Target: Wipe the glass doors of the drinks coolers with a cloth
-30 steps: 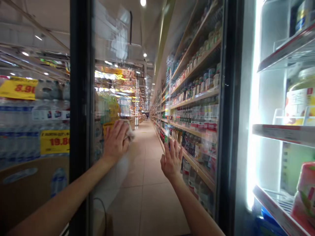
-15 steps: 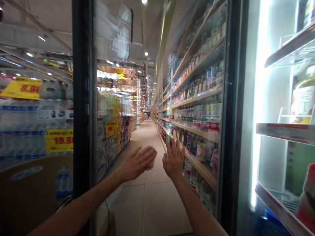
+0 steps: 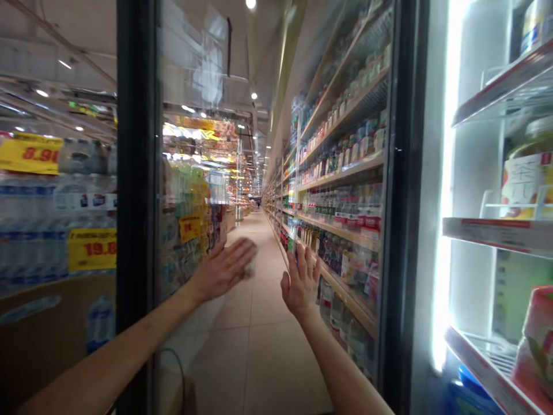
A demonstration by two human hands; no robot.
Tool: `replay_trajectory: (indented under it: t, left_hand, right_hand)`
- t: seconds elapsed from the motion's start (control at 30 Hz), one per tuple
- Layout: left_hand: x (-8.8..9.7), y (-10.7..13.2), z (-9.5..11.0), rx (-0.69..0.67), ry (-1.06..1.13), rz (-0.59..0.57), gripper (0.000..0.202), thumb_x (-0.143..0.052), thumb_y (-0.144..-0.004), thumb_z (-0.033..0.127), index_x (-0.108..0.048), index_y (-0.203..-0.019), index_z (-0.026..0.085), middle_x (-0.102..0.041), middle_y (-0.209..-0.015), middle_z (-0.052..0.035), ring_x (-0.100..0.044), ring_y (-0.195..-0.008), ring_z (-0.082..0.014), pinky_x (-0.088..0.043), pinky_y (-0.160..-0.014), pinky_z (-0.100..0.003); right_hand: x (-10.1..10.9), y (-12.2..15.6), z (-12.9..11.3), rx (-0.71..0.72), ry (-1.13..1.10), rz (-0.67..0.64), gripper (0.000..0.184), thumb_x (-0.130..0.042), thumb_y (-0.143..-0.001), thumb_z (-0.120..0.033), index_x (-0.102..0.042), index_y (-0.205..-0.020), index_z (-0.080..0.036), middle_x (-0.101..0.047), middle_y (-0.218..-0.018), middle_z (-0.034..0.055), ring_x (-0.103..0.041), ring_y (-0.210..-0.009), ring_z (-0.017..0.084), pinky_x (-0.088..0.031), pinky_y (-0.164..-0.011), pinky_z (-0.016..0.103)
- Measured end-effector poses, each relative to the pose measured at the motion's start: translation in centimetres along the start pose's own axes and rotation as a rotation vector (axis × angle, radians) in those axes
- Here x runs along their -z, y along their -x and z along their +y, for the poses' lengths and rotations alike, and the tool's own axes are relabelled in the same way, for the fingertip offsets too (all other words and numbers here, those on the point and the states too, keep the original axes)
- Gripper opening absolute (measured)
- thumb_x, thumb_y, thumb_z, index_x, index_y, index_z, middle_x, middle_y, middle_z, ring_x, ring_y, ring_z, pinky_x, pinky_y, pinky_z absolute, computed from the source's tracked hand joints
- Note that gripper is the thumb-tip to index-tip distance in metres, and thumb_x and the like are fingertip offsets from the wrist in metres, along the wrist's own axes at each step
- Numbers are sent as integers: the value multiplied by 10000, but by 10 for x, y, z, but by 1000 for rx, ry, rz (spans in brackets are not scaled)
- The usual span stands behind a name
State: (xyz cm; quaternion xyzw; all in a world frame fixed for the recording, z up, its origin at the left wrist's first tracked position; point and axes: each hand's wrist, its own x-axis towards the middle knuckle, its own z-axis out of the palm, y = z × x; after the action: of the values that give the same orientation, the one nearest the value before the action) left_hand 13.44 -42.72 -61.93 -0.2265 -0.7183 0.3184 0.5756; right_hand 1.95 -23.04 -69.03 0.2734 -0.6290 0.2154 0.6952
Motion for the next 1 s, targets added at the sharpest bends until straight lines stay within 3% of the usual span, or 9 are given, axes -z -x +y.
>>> replay_trajectory:
  t: [0.07, 0.1, 0.27, 0.43, 0.53, 0.63, 0.73, 0.87, 1.0]
  left_hand:
    - [3, -3, -9, 300, -67, 106, 482, -412, -879, 230, -377, -1348, 129, -421, -1409, -117, -146, -1406, -179, -108, -1157, -393]
    - [4, -3, -10, 359, -77, 128, 491, -418, -874, 210, -366, -1352, 111, -420, -1406, -132, -145, -1406, -189, -132, -1152, -390]
    - [0, 10, 10, 48, 67, 4, 471, -439, -877, 253, -390, -1329, 132, -489, -1359, -95, -202, -1392, -182, -178, -1143, -353]
    - [-4, 15, 20, 239, 62, 77, 653, -458, -867, 376, -240, -1393, 55, -450, -1360, -206, -236, -1383, -232, -227, -1117, -417]
    - [-3, 17, 16, 227, 97, 79, 741, -458, -853, 433, -174, -1414, 40, -439, -1360, -222, -259, -1373, -246, -241, -1108, -437]
    - [-1, 20, 13, 207, 162, 86, 746, -425, -851, 425, -142, -1421, 36, -423, -1368, -227, -266, -1369, -250, -280, -1087, -437]
    - [4, 22, 10, 195, 212, 53, 772, -447, -822, 385, -103, -1435, 65, -391, -1399, -212, -266, -1368, -259, -297, -1079, -445]
    - [9, 27, 6, 134, 234, -7, 792, -462, -802, 333, -81, -1441, 63, -320, -1444, -215, -240, -1378, -274, -275, -1094, -456]
    - [3, 36, 6, 235, 126, 44, 720, -445, -845, 269, -95, -1446, 81, -312, -1451, -207, -217, -1387, -244, -253, -1106, -448]
  right_hand:
    - [-1, 0, 0, -5, -4, -1, 635, -414, -864, -216, -188, -1457, -209, -290, -1487, 128, -212, -1395, 277, -193, -1096, 533]
    - [-1, 1, 0, -10, -7, -6, 631, -414, -864, -216, -194, -1456, -210, -293, -1485, 129, -212, -1395, 278, -194, -1095, 535]
    - [-1, 3, 4, -15, -23, -29, 622, -421, -865, -206, -210, -1450, -221, -297, -1484, 126, -212, -1395, 275, -197, -1097, 536]
    - [18, -11, -16, -20, -131, -32, 573, -430, -862, -188, -292, -1418, -194, -256, -1497, 139, -203, -1395, 293, -194, -1092, 564]
    - [24, -28, -47, 167, -358, -53, 508, -382, -858, -144, -376, -1366, -171, -371, -1441, 127, -285, -1371, 233, -271, -1101, 484]
    - [14, -40, -74, 276, -485, -94, 429, -346, -869, -137, -483, -1275, -147, -509, -1332, 117, -371, -1323, 162, -364, -1066, 366]
    - [0, -39, -85, 244, -422, -67, 369, -377, -887, -157, -528, -1224, -158, -553, -1293, 103, -365, -1327, 155, -310, -1095, 379]
    - [-4, -29, -71, 263, -329, -22, 307, -453, -904, -189, -538, -1199, -191, -597, -1252, 59, -430, -1281, 145, -98, -1158, 447]
    - [3, -26, -40, 301, -307, -13, 237, -472, -903, -163, -586, -1103, -218, -652, -1168, 11, -469, -1243, 122, -60, -1162, 431]
